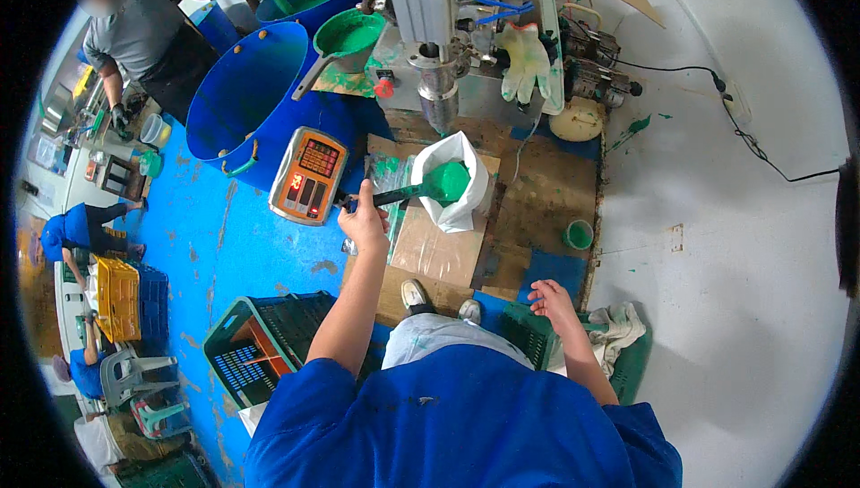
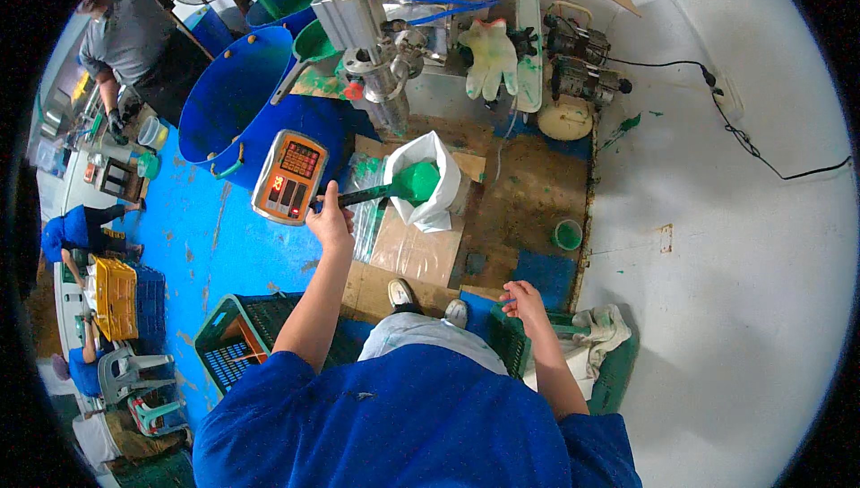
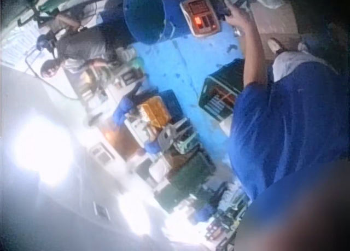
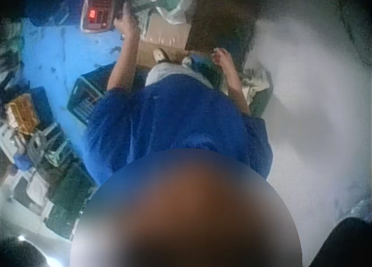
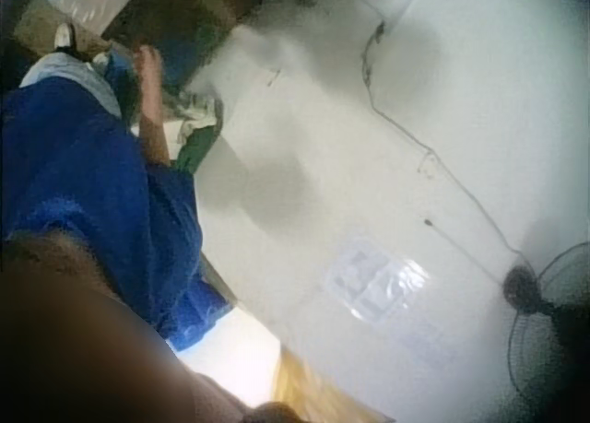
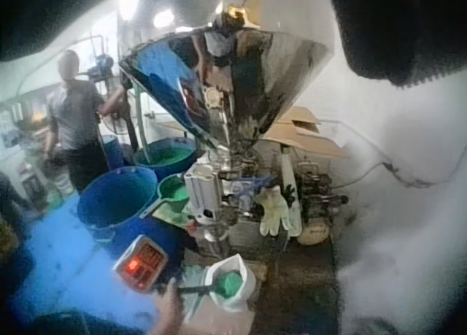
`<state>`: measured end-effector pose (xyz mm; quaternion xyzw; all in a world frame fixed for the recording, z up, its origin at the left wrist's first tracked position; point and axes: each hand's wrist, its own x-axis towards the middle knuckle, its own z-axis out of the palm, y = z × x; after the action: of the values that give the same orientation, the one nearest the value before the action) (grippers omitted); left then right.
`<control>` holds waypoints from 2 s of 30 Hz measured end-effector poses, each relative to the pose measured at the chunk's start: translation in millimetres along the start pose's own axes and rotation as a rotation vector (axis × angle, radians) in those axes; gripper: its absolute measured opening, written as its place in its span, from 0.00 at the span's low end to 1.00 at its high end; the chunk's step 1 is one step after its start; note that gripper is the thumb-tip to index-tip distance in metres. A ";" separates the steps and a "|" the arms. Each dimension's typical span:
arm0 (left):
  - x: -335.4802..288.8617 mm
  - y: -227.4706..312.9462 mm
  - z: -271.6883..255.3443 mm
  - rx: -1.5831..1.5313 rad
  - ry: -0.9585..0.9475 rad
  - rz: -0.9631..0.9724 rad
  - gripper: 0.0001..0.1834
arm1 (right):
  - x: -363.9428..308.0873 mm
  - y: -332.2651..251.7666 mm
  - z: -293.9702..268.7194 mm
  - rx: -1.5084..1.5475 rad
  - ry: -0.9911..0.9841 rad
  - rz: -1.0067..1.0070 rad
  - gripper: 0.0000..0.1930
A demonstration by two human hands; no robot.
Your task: The person scoops green powder from a large blue barrel into white paper bags using a green scoop, places each filled bag into a green crate, and repeats the process. The person also moves the crate and handles the bags to organize them.
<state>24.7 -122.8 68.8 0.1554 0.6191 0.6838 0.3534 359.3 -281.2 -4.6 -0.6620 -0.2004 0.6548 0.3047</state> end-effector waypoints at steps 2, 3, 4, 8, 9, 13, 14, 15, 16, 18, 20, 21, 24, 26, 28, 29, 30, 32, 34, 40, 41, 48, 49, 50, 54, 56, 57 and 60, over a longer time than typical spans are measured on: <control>2.1 -1.8 -7.3 -0.035 0.026 -0.035 0.19 | 1.2 -1.8 3.8 -0.009 -0.010 -0.006 0.12; 3.8 -3.0 -10.3 -0.051 0.024 -0.057 0.19 | 1.9 -2.1 6.0 -0.014 -0.014 -0.010 0.12; 5.6 -4.1 -12.9 -0.069 0.027 -0.074 0.19 | 2.9 -2.5 8.2 -0.022 -0.018 -0.043 0.12; 10.5 -1.9 -17.9 -0.036 0.043 -0.200 0.19 | 7.4 -1.8 17.6 -0.025 -0.025 -0.012 0.12; 11.1 1.3 -18.2 -0.045 0.057 -0.208 0.19 | 8.7 -1.5 20.1 -0.033 -0.036 -0.011 0.12; 22.3 29.9 -18.4 -0.027 0.054 -0.219 0.18 | 16.5 -3.4 30.0 -0.048 -0.034 -0.014 0.13; 29.4 40.6 -18.3 -0.019 0.082 -0.225 0.16 | 18.7 -4.3 32.9 -0.037 -0.047 -0.003 0.13; 38.7 53.2 -19.2 -0.047 0.074 -0.224 0.16 | 21.3 -5.7 35.6 -0.032 -0.049 -0.003 0.13; 50.2 66.3 -20.4 -0.073 0.070 -0.236 0.16 | 24.0 -7.0 38.8 -0.036 -0.054 0.006 0.13; 79.2 93.9 -21.2 -0.084 0.083 -0.229 0.15 | 30.3 -10.4 45.6 -0.018 -0.045 -0.001 0.13; 114.2 121.7 -15.4 -0.100 0.144 -0.203 0.13 | 37.3 -14.9 53.8 -0.006 -0.045 -0.003 0.13; 130.4 132.0 -8.6 -0.167 0.124 -0.110 0.14 | 40.7 -17.6 57.9 -0.001 -0.043 -0.002 0.13; 185.1 163.7 20.4 -0.203 0.108 0.009 0.18 | 52.4 -30.2 73.3 0.033 -0.018 -0.016 0.12; 220.3 174.7 52.6 -0.301 0.163 0.091 0.16 | 60.8 -44.1 83.8 0.037 0.011 -0.057 0.11; 247.4 173.1 80.1 -0.188 0.092 0.254 0.14 | 72.6 -63.2 94.1 0.013 0.058 -0.119 0.10; 258.4 168.8 91.8 -0.086 0.074 0.283 0.14 | 81.3 -74.6 99.6 -0.014 0.122 -0.168 0.09; 267.4 161.6 103.6 -0.047 -0.023 0.322 0.14 | 91.2 -86.7 103.4 -0.063 0.168 -0.200 0.09; 277.9 140.9 118.4 0.053 -0.295 0.333 0.16 | 119.0 -109.1 110.7 -0.177 0.229 -0.341 0.09; 272.4 112.4 116.9 -0.115 -0.469 0.148 0.21 | 163.0 -129.6 115.6 -0.383 0.246 -0.489 0.11; 157.5 -4.6 21.2 0.983 -0.826 -0.162 0.09 | 315.2 -137.4 79.7 -0.569 0.104 -0.687 0.18; 128.6 -28.4 5.9 0.821 -0.971 -0.357 0.07 | 334.4 -136.1 71.3 -0.307 -0.066 -0.524 0.18; 27.4 -115.1 5.1 -0.036 -0.685 -0.576 0.10 | 295.5 -159.9 89.7 0.199 -0.326 -0.302 0.20; 26.8 -112.4 6.7 0.220 -0.703 -0.329 0.09 | 268.4 -167.1 102.6 -0.003 -0.323 -0.372 0.19; 27.3 -107.9 4.8 0.500 -0.650 -0.053 0.08 | 239.6 -173.0 116.7 -0.248 -0.225 -0.500 0.16; 8.9 -87.7 -34.3 0.780 -0.351 0.314 0.12 | 131.5 -182.0 146.7 -1.227 0.086 -0.822 0.20; -10.9 -80.1 -63.9 0.616 -0.364 -0.262 0.09 | 86.6 -158.8 150.6 -1.143 0.114 -1.081 0.14; -24.4 -75.8 -77.5 0.508 -0.352 -0.294 0.08 | 69.2 -146.4 152.6 -1.104 0.077 -0.970 0.12; -59.2 -51.2 -102.6 -0.022 -0.294 -0.542 0.10 | 32.2 -128.6 163.4 -0.649 -0.120 -0.522 0.05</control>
<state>14.4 -239.3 14.1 0.0780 0.5728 0.5417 0.6103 217.0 -142.4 64.2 -0.6112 -0.5749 0.4958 0.2237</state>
